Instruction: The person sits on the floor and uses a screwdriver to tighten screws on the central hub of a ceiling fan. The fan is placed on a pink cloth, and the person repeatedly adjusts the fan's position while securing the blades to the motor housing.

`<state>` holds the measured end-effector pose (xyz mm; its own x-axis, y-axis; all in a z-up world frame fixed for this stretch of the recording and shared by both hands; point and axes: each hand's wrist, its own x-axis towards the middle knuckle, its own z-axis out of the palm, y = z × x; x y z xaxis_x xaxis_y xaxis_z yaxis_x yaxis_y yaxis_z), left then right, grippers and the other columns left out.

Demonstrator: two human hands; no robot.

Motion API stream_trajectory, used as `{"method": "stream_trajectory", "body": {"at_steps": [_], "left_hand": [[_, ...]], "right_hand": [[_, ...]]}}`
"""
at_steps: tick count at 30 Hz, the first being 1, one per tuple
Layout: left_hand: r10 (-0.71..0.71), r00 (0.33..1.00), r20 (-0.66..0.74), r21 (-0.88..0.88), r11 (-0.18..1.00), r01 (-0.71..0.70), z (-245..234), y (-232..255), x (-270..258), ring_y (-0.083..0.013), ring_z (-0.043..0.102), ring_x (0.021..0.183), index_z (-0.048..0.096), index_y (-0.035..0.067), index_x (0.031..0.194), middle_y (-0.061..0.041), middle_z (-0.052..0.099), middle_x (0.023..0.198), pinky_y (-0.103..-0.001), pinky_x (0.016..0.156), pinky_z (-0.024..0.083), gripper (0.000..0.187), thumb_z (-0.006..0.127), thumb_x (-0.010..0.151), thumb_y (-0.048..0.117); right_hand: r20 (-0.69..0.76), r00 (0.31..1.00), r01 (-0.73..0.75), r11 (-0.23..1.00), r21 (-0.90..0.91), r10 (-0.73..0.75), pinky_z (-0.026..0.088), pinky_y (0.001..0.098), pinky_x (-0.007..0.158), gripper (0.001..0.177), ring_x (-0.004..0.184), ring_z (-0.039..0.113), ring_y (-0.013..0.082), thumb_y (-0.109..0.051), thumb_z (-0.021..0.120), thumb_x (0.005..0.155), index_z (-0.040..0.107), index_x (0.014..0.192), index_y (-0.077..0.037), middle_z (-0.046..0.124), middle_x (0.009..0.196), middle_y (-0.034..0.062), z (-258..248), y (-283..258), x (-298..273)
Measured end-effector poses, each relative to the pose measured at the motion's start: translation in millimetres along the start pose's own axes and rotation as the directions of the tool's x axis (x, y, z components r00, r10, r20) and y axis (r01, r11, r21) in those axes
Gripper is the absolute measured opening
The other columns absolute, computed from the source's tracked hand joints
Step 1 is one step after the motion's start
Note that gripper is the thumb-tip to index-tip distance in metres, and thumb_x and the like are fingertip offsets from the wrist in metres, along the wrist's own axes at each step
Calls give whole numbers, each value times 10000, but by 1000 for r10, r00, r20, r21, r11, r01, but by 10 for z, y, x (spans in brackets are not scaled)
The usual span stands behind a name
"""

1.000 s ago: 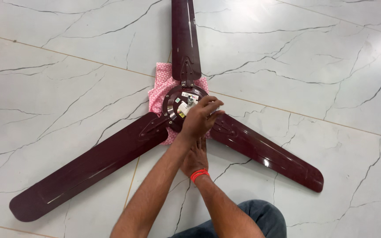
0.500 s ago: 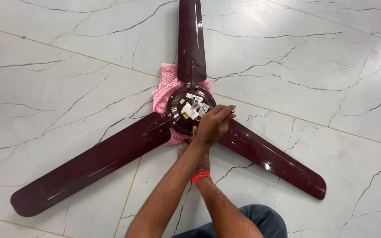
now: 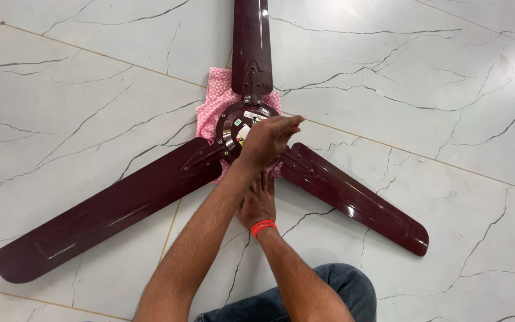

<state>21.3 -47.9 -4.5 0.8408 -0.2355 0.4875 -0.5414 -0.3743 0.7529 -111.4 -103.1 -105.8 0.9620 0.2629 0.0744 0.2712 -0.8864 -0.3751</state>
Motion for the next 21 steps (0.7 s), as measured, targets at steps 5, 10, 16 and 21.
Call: {"method": "stream_trajectory", "body": {"at_steps": [5,10,16,21], "left_hand": [[26,998,-58,51,998,-23,-71,49,-40,-208,713,700,746,124,1176,-68,736,912,-343,605,571,290,782,909,231],[38,997,-63,128,991,-30,-78,102,-82,-208,693,643,762,141,1157,-49,714,839,-345,552,544,275,790,904,246],[20,997,-70,150,989,-10,-58,162,-141,-211,700,655,774,182,1146,-27,736,842,-350,576,555,251,788,900,231],[-16,1000,-14,193,981,18,-128,282,-237,-235,718,724,777,177,1106,-30,756,882,-383,615,569,204,755,905,203]], "right_hand": [[38,999,-28,1000,6,28,74,568,1274,703,1553,105,432,-293,695,854,460,1483,-84,218,1638,218,-27,-13,1],[74,996,-44,999,18,43,51,566,1256,784,1536,83,440,-380,681,880,381,1525,-50,193,1629,235,-77,-58,32],[64,998,-11,1000,-24,12,21,538,1269,777,1552,85,417,-384,623,927,324,1562,-52,196,1651,211,-67,-55,5],[11,997,79,996,-46,-78,26,554,1259,764,1542,93,431,-350,626,929,332,1549,-13,238,1635,234,-97,-46,-1]]}}
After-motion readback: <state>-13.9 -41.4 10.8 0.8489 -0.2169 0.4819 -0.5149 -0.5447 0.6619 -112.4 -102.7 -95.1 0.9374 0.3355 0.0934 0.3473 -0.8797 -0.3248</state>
